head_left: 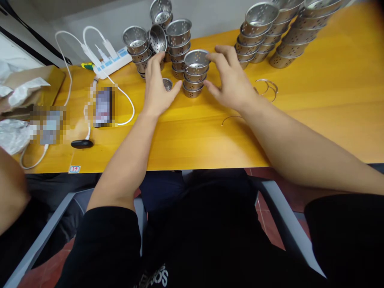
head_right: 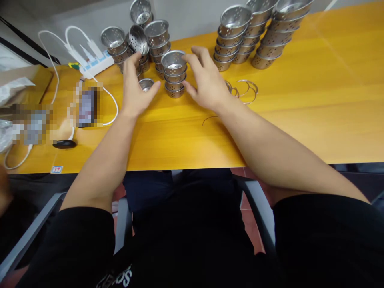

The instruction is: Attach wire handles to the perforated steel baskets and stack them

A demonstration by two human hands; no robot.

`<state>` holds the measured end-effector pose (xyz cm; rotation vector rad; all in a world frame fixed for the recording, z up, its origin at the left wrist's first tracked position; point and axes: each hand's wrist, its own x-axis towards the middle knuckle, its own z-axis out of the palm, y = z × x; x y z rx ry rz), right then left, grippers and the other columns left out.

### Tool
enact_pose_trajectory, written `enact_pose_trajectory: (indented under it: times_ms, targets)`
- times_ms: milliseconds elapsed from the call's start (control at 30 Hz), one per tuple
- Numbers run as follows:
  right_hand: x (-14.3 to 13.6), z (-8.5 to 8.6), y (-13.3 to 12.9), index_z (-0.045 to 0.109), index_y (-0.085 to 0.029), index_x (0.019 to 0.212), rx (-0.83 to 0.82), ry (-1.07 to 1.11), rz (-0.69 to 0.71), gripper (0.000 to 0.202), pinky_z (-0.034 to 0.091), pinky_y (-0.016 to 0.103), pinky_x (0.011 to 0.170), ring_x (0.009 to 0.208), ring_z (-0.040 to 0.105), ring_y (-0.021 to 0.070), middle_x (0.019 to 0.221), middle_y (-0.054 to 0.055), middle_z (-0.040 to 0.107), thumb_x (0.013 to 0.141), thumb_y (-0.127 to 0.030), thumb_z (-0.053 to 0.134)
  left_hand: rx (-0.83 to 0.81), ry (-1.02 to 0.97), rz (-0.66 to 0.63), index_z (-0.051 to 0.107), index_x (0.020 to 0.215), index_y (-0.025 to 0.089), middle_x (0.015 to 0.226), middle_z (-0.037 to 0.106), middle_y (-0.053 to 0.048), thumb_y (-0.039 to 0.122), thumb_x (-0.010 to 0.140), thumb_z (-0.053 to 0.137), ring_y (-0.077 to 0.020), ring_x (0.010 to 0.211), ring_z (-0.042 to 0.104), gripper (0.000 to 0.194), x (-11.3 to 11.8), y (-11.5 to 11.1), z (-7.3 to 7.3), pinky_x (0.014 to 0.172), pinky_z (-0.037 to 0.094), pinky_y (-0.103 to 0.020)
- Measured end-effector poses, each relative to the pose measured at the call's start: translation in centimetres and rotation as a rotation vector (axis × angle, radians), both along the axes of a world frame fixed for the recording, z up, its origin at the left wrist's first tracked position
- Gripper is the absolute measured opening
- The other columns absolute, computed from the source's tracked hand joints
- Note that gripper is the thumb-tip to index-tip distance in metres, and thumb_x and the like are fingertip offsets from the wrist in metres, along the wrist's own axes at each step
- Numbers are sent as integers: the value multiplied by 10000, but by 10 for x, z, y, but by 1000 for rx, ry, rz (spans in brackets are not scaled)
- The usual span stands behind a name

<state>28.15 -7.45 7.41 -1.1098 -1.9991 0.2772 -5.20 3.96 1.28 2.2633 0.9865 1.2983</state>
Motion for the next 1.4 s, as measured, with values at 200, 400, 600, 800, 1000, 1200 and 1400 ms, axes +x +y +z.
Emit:
enact_pose_trajectory:
  times_ms: [200, 400, 600, 800, 1000, 1200, 1400]
  targets:
    - [1, -5, 4, 592, -637, 1932, 9, 55, 11, 941, 480, 699, 1566, 1849, 503, 501, 1852, -95, 762, 1073, -948, 816, -160, 211, 134, 339, 1939, 301, 1982, 640, -21, 1013, 1122, 683, -220, 2037, -291, 1137, -27, 16, -38, 1684, -232, -555]
    - [-5, 15, -14, 600, -614, 1933, -51, -19, -7, 912, 483, 776, 1531, 1913, 433, 509, 1859, -53, 758, 1101, -960, 740, -200, 324, 223, 509, 1820, 360, 1713, 846, -76, 1010, 1065, 678, -266, 1993, 319, 1010, -38, 19, -41, 1646, 215, -665]
    - [-9, 25, -26, 720, -625, 1819, -88, -109, -51, 812, 627, 892, 1336, 1880, 466, 537, 1544, 61, 911, 1075, -932, 826, -71, 23, 45, 409, 1917, 440, 1669, 792, -132, 670, 865, 1062, -465, 1649, 704, 1259, 7, 0, -10, 1471, 527, -752]
    - [-16, 15, -26, 864, -558, 1592, 57, -61, 34, 458, 669, 887, 1299, 1686, 667, 578, 1655, 102, 828, 1212, -774, 731, 58, 41, -73, 299, 1921, 497, 1718, 775, -135, 517, 907, 1016, -465, 1588, 757, 1242, 38, -40, 16, 1411, 606, -717]
    - [-24, -3, -25, 806, -454, 1698, 59, -62, 175, 531, 718, 779, 1288, 1482, 775, 534, 1573, 156, 813, 1190, -607, 827, 99, -37, -21, 603, 1624, 495, 1710, 780, -88, 396, 837, 1074, -469, 1591, 734, 922, 40, -60, 37, 1404, 636, -711]
    - [-25, -1, -25, 843, -438, 1573, -19, -104, 166, 422, 703, 781, 1300, 1479, 739, 533, 1542, 165, 773, 1168, -551, 880, 136, 8, -45, 662, 1645, 481, 1686, 793, -109, 353, 875, 1043, -495, 1636, 711, 868, 47, -67, 43, 1427, 615, -742]
    - [-23, 3, -27, 849, -421, 1371, -107, -21, 200, 424, 732, 739, 1214, 1374, 756, 509, 1464, 150, 799, 1138, -769, 917, 225, 116, -143, 612, 1761, 485, 1769, 737, -132, 300, 910, 924, -490, 1703, 669, 925, 46, -59, 37, 1481, 569, -758]
